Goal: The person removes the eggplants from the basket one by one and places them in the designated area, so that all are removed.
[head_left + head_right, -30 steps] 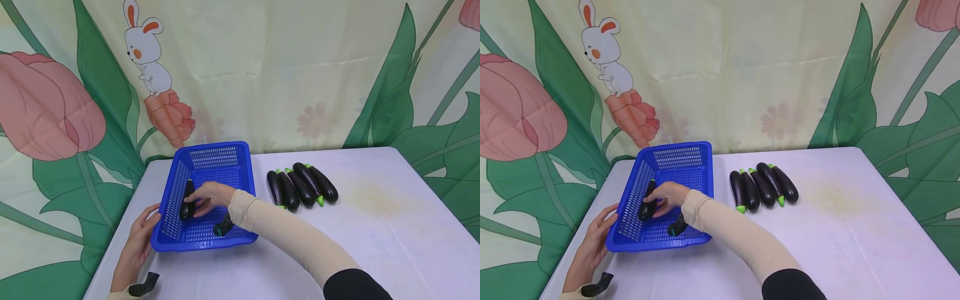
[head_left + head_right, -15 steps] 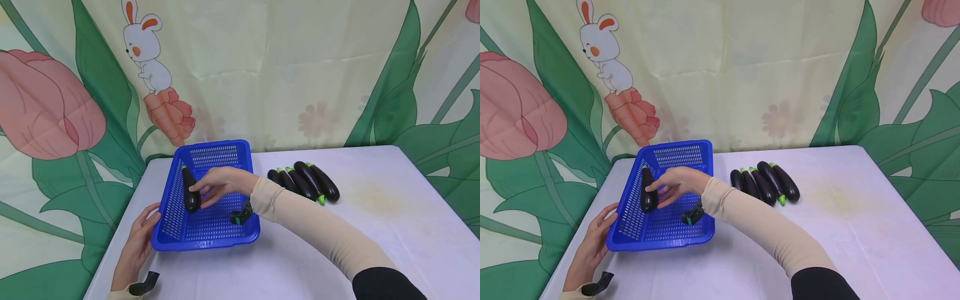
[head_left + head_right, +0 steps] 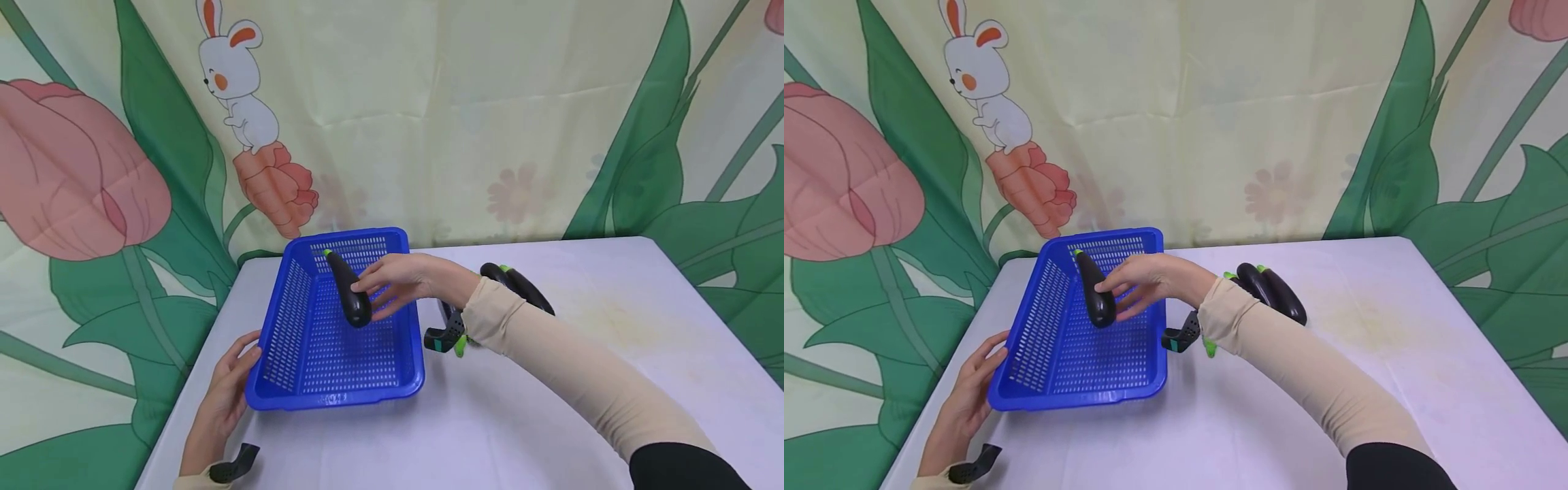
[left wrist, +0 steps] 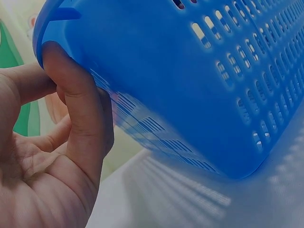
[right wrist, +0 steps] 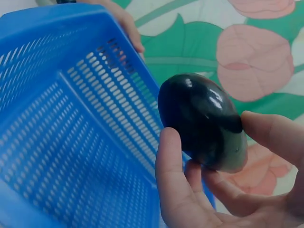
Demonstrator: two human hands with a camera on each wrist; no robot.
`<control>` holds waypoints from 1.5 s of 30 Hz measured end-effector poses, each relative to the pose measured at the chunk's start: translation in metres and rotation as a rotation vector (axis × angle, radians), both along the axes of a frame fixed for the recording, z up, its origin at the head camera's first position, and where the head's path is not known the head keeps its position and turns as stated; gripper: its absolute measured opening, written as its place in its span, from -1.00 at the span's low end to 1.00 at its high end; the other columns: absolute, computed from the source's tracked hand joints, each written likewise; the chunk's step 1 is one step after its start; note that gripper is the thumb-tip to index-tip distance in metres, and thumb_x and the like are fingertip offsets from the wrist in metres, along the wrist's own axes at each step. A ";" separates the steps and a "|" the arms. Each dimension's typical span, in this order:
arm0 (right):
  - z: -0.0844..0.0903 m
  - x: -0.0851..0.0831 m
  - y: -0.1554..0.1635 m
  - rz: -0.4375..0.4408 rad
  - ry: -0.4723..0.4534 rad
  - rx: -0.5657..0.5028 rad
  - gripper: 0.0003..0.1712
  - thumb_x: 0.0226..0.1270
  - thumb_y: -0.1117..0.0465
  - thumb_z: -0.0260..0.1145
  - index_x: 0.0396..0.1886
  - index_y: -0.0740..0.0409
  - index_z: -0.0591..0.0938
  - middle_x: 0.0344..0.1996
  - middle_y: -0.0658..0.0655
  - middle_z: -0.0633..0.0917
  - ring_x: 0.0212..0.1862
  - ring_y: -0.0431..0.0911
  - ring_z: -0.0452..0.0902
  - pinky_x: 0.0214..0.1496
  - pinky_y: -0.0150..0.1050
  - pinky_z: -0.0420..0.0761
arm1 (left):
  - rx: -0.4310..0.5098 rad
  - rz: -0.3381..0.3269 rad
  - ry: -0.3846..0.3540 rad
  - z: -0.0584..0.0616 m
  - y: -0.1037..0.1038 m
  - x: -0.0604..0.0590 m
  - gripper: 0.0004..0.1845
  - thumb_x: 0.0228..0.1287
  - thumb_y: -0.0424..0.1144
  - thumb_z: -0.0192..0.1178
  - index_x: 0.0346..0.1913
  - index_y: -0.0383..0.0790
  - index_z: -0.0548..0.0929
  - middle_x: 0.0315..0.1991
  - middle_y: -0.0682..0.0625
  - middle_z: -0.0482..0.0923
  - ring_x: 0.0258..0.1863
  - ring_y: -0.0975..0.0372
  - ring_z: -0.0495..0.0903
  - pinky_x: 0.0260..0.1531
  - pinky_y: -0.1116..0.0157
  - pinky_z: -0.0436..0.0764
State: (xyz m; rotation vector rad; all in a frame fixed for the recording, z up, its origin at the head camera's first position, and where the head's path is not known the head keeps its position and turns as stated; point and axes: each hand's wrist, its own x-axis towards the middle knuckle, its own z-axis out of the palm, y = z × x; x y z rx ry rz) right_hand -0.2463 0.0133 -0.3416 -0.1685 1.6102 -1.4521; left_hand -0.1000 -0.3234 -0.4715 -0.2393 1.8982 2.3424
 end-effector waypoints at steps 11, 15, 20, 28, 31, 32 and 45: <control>0.010 -0.012 0.062 0.013 0.032 -0.014 -0.48 0.49 0.25 0.30 0.38 0.20 0.47 0.08 0.18 0.63 0.09 0.09 0.70 0.18 0.07 0.75 | 0.009 -0.015 0.010 0.001 0.000 -0.002 -0.68 0.68 -0.16 -0.03 0.36 0.11 0.34 0.00 0.18 0.74 -0.11 0.29 0.80 -0.14 0.27 0.81; 0.013 -0.017 0.083 0.018 0.072 0.005 -0.40 0.52 0.24 0.24 0.49 0.20 0.36 0.20 0.19 0.58 0.13 0.07 0.69 0.22 0.08 0.73 | 0.011 -0.013 0.010 0.000 0.000 -0.001 -0.68 0.68 -0.16 -0.04 0.37 0.11 0.34 0.00 0.18 0.74 -0.11 0.29 0.80 -0.14 0.27 0.81; 0.013 -0.024 0.107 0.008 0.124 0.042 -0.39 0.54 0.24 0.18 0.51 0.23 0.32 0.20 0.17 0.59 0.10 0.03 0.72 0.21 0.03 0.73 | 0.023 -0.011 0.013 0.000 -0.001 0.000 -0.68 0.68 -0.17 -0.03 0.36 0.12 0.36 -0.01 0.17 0.75 -0.12 0.29 0.80 -0.14 0.25 0.81; 0.013 -0.025 0.150 0.019 0.173 0.092 -0.32 0.58 0.15 0.07 0.61 0.17 0.20 0.48 0.21 0.34 0.35 0.04 0.50 0.37 -0.04 0.56 | 0.002 -0.001 0.013 0.000 0.001 0.000 -0.68 0.68 -0.16 -0.02 0.37 0.11 0.36 0.00 0.17 0.74 -0.10 0.29 0.79 -0.12 0.26 0.81; 0.012 -0.024 0.167 0.010 0.183 0.102 -0.32 0.60 0.13 0.06 0.61 0.17 0.18 0.50 0.20 0.29 0.39 0.05 0.44 0.36 -0.08 0.52 | 0.019 -0.008 0.009 0.000 0.001 0.002 -0.68 0.68 -0.17 -0.04 0.36 0.11 0.36 0.00 0.16 0.74 -0.11 0.28 0.80 -0.12 0.25 0.81; 0.011 -0.023 0.172 -0.001 0.181 0.102 -0.36 0.60 0.13 0.06 0.58 0.17 0.22 0.46 0.18 0.32 0.37 0.04 0.45 0.33 -0.10 0.53 | 0.025 -0.011 0.007 0.000 0.001 0.003 -0.69 0.68 -0.17 -0.05 0.36 0.12 0.37 0.00 0.16 0.74 -0.11 0.28 0.80 -0.12 0.25 0.81; -0.014 -0.033 0.232 -0.122 0.148 0.085 -0.78 0.66 0.11 0.01 0.10 -0.11 0.55 -0.07 -0.07 0.59 0.13 -0.06 0.51 0.18 -0.14 0.58 | 0.018 0.001 0.011 -0.001 0.001 0.000 -0.68 0.68 -0.16 -0.03 0.36 0.11 0.37 0.02 0.17 0.73 -0.08 0.28 0.79 -0.09 0.25 0.80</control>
